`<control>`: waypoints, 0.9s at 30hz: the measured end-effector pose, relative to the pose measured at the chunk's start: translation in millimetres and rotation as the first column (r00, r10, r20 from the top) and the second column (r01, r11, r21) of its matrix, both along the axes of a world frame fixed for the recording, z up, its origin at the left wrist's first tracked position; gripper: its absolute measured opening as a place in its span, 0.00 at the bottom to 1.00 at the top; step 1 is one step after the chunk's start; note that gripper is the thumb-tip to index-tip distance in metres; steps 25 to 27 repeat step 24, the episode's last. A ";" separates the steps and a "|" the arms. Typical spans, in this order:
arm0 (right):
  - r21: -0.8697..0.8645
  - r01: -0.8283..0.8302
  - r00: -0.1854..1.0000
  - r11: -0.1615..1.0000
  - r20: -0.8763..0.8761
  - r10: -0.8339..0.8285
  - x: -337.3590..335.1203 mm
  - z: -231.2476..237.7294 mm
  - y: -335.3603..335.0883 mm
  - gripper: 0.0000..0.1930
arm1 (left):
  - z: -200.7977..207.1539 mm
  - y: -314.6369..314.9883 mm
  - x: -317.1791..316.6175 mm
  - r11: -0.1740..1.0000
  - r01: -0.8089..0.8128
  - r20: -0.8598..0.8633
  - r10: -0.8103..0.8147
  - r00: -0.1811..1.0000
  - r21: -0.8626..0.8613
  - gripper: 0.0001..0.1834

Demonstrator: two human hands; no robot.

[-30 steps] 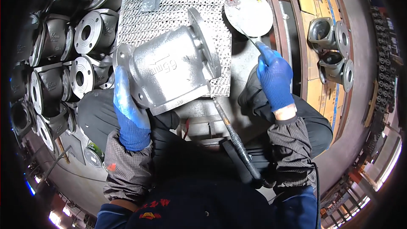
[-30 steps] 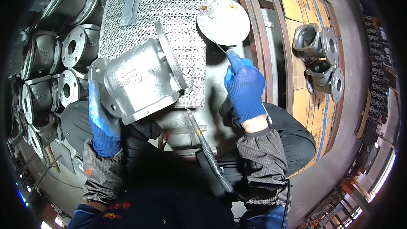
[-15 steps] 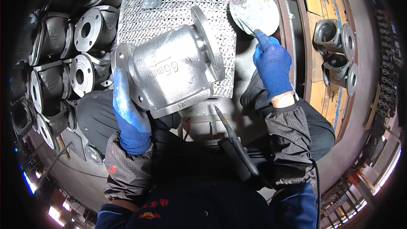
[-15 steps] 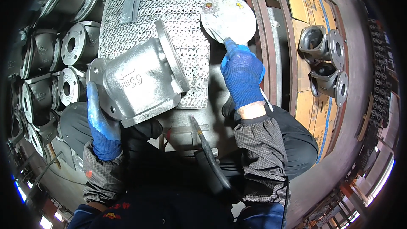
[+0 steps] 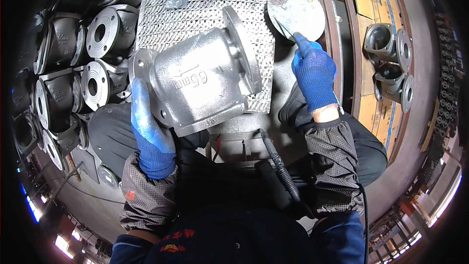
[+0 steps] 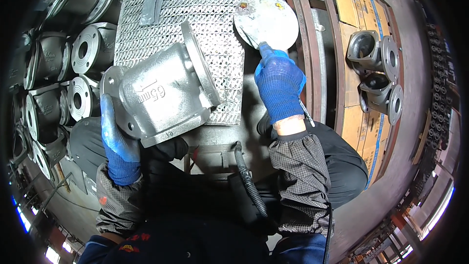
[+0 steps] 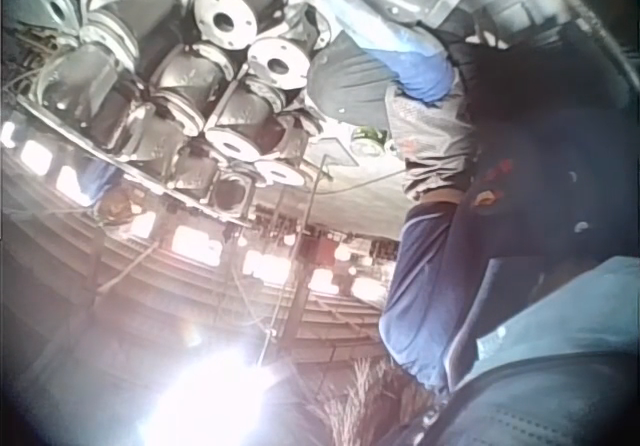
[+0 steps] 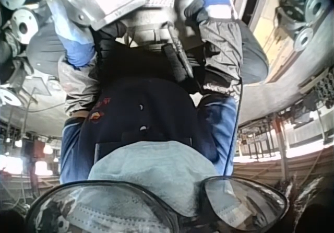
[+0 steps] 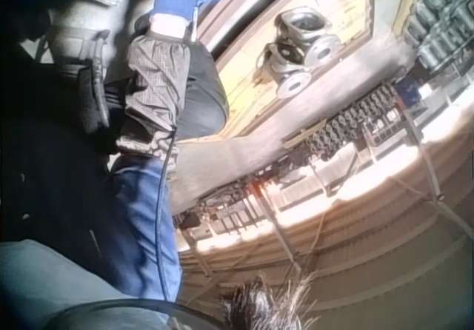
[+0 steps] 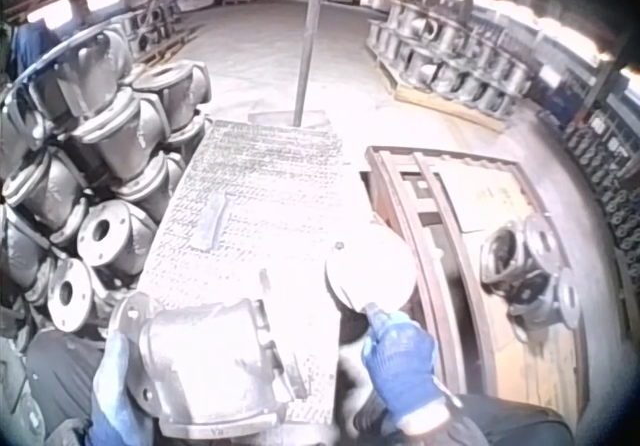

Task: The person uses a handheld deburring tool to clean the interior and edges of a metal flange casting, turning the object over to reach different sides. They then use a small pick to scrape residue from the exterior surface and recessed areas of the casting.

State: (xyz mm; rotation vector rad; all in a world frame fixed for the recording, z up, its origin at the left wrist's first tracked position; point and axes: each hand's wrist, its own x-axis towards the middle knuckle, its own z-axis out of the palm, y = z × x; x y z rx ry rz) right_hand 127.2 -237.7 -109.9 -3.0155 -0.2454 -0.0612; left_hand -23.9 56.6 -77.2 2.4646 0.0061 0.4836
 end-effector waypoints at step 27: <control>0.706 0.095 0.984 0.702 -0.173 0.041 -121.9 137.6 12.3 0.17 | -4.6 12.7 -2.5 0.996 0.022 -0.005 -0.022 1.000 -0.081 0.34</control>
